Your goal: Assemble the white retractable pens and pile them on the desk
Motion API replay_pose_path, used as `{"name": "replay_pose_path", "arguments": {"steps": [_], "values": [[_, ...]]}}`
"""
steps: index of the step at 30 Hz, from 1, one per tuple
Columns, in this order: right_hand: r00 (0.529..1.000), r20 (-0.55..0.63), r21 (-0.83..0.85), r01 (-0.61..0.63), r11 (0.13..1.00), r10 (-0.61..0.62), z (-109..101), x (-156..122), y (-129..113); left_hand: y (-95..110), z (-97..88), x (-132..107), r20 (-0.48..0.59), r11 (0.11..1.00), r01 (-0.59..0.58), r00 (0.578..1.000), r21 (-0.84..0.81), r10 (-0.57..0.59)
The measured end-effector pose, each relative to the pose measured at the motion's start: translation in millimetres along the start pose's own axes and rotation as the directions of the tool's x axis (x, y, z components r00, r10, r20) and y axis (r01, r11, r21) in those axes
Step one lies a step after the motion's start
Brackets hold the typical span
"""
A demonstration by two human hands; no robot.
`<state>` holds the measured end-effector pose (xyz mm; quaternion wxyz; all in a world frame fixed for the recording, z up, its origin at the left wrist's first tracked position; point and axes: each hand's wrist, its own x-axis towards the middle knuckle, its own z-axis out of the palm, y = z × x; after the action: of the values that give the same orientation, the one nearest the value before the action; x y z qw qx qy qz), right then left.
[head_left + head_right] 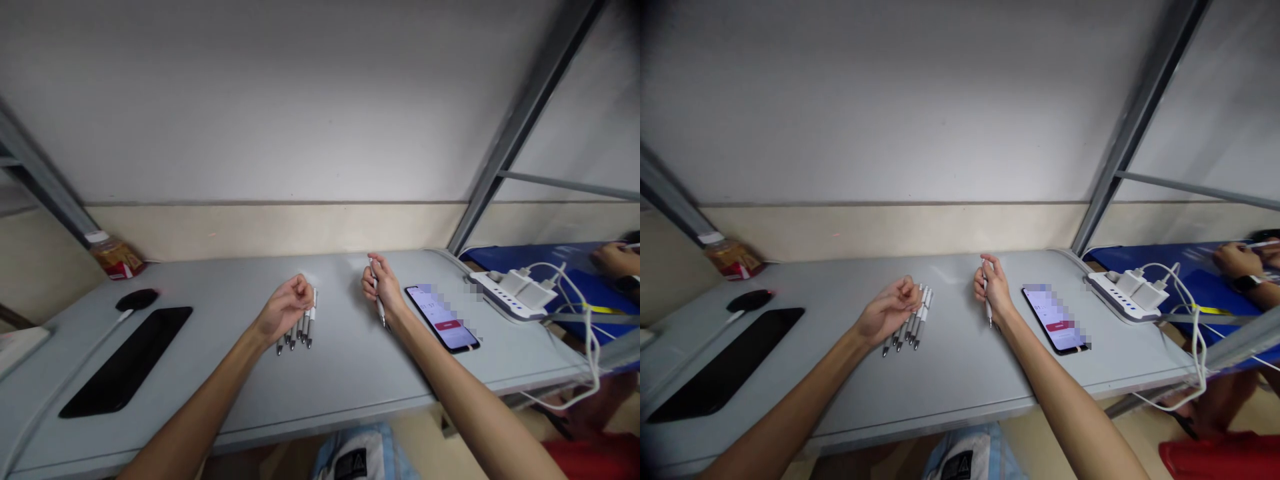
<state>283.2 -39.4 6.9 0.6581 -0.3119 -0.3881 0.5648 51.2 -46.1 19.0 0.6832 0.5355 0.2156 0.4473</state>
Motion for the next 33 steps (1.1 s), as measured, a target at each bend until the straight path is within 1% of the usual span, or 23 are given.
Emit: {"name": "replay_pose_path", "arguments": {"steps": [8,14,18,25,29,33], "values": [[1.000,0.010,0.002,0.000,1.000,0.000,-1.2,-0.1,1.5,0.4,0.8,0.8,-0.013,1.000,-0.005,1.000,0.023,0.005],[1.000,0.010,0.011,-0.002,1.000,0.002,-2.3,0.2,2.1,1.9,2.4,1.4,-0.014,0.999,-0.015,1.000,-0.038,0.015],[1.000,0.008,0.010,-0.007,1.000,0.007,-2.2,0.6,2.0,3.1,4.0,1.2,-0.035,0.999,-0.008,0.999,-0.039,0.006],[1.000,0.003,0.011,-0.008,1.000,0.008,-3.3,1.4,3.3,2.9,3.9,0.9,-0.024,0.996,-0.026,0.999,-0.087,0.024],[1.000,0.007,0.012,-0.018,1.000,0.018,-3.7,2.4,3.9,4.4,4.6,0.6,-0.030,0.992,-0.016,0.999,-0.126,0.013],[1.000,0.009,0.005,-0.025,1.000,0.025,-4.1,2.1,4.0,5.4,4.8,0.0,-0.007,0.985,-0.009,1.000,-0.170,0.008]]}}
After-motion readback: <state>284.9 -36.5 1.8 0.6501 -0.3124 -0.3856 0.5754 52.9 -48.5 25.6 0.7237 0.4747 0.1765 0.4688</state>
